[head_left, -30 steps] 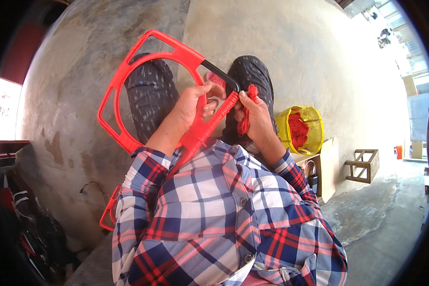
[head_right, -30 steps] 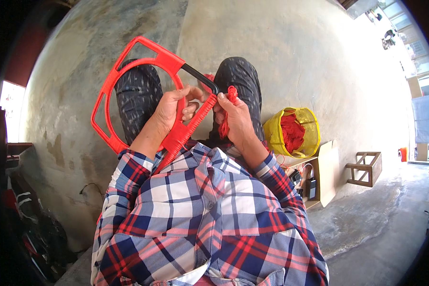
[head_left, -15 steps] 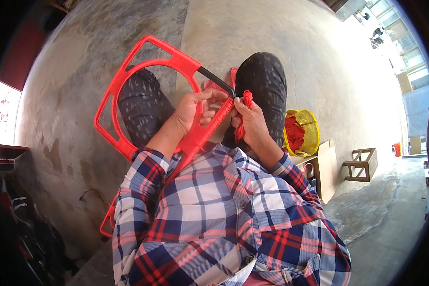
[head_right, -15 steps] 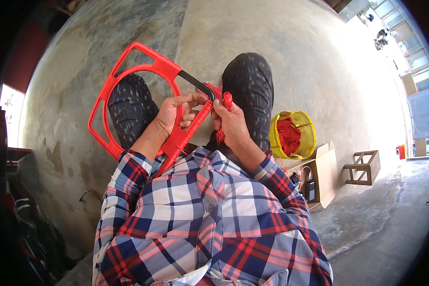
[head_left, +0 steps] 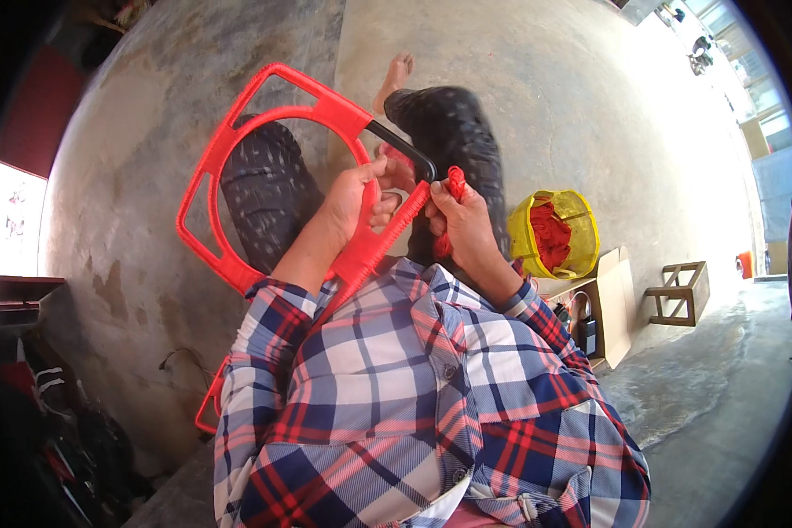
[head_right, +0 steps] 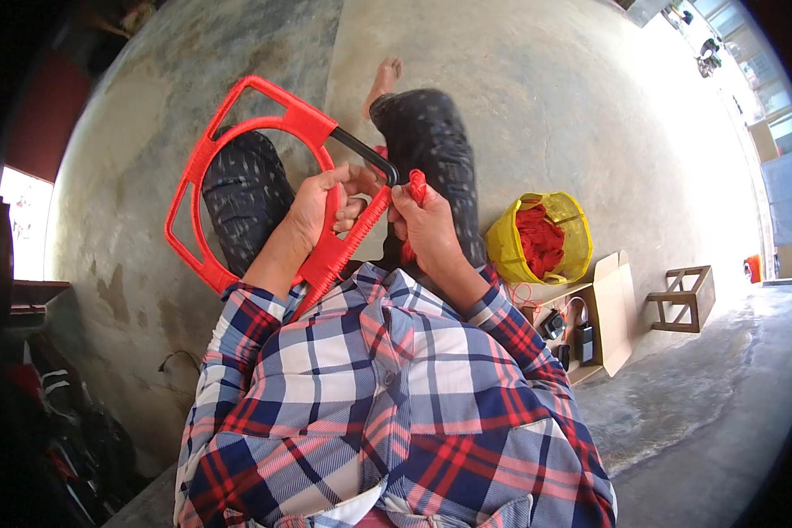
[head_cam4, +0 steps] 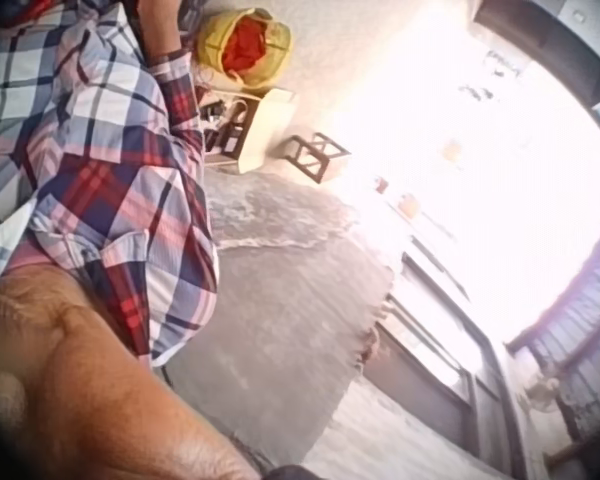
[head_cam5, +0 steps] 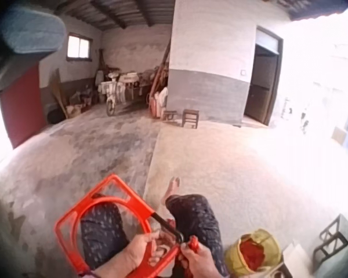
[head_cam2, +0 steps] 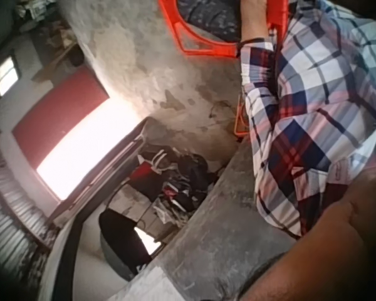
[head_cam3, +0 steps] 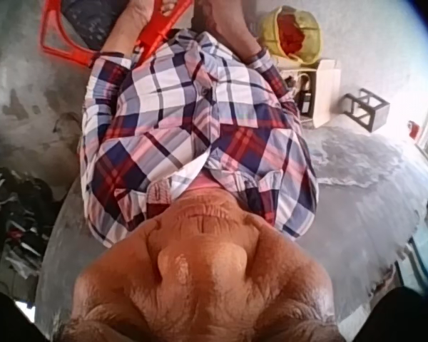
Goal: Winding red rope onto a plastic netting shuttle/shuttle while sitting on the floor.
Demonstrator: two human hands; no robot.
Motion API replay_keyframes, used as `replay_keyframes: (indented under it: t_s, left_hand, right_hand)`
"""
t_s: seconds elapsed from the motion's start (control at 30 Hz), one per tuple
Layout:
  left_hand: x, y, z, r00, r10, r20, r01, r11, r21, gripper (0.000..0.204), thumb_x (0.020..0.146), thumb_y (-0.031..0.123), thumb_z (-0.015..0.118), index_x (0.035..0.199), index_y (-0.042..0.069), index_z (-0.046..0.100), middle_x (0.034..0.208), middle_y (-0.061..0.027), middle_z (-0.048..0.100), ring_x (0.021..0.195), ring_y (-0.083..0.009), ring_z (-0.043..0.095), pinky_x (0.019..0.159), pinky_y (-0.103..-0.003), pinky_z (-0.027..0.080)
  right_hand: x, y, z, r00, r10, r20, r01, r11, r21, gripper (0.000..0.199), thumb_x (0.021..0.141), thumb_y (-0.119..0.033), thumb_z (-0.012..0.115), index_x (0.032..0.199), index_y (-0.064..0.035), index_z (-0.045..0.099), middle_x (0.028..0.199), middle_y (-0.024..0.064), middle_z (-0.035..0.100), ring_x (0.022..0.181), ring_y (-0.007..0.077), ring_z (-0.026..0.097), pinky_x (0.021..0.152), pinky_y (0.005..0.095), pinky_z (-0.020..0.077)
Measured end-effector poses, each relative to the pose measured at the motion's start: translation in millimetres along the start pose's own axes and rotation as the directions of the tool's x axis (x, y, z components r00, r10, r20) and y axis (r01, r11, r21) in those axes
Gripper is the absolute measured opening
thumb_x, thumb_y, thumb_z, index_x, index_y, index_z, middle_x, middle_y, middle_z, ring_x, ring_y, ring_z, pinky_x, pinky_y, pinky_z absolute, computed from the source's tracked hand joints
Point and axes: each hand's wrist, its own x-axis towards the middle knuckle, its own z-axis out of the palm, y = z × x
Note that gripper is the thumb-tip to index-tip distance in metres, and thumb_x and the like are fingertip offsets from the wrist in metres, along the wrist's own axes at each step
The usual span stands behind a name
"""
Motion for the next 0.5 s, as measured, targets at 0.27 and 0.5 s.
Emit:
replay_keyframes:
  t_s: [0.27,0.5]
  left_hand:
    - [-3.3,10.9,13.2,0.984,0.119,-0.133,-0.084,0.967,0.242,0.03,0.096,0.031,0.05,0.076,0.009,0.047,0.068,-0.0065,0.053,0.045,-0.0084,0.042,0.037,-0.022,0.033]
    - [-1.3,32.2,51.0,0.96,0.241,-0.142,-0.162,0.892,0.421,0.025,0.095,0.029,0.056,0.082,0.01,0.045,0.064,-0.0041,0.052,0.043,-0.0071,0.042,0.035,-0.021,0.032]
  right_hand:
    - [5.1,-22.1,-43.8,0.997,-0.066,0.042,0.066,0.998,-0.001,0.011,0.093,-0.015,0.061,0.085,-0.0096,0.054,0.059,-0.0059,0.043,0.047,0.0039,0.036,0.042,0.0208,0.025]
    - [8.6,-25.3,-97.3,0.993,-0.033,-0.112,0.052,0.983,0.174,0.012,0.092,-0.017,0.061,0.088,-0.0072,0.056,0.069,-0.0019,0.051,0.047,0.0037,0.039,0.041,0.0199,0.0297]
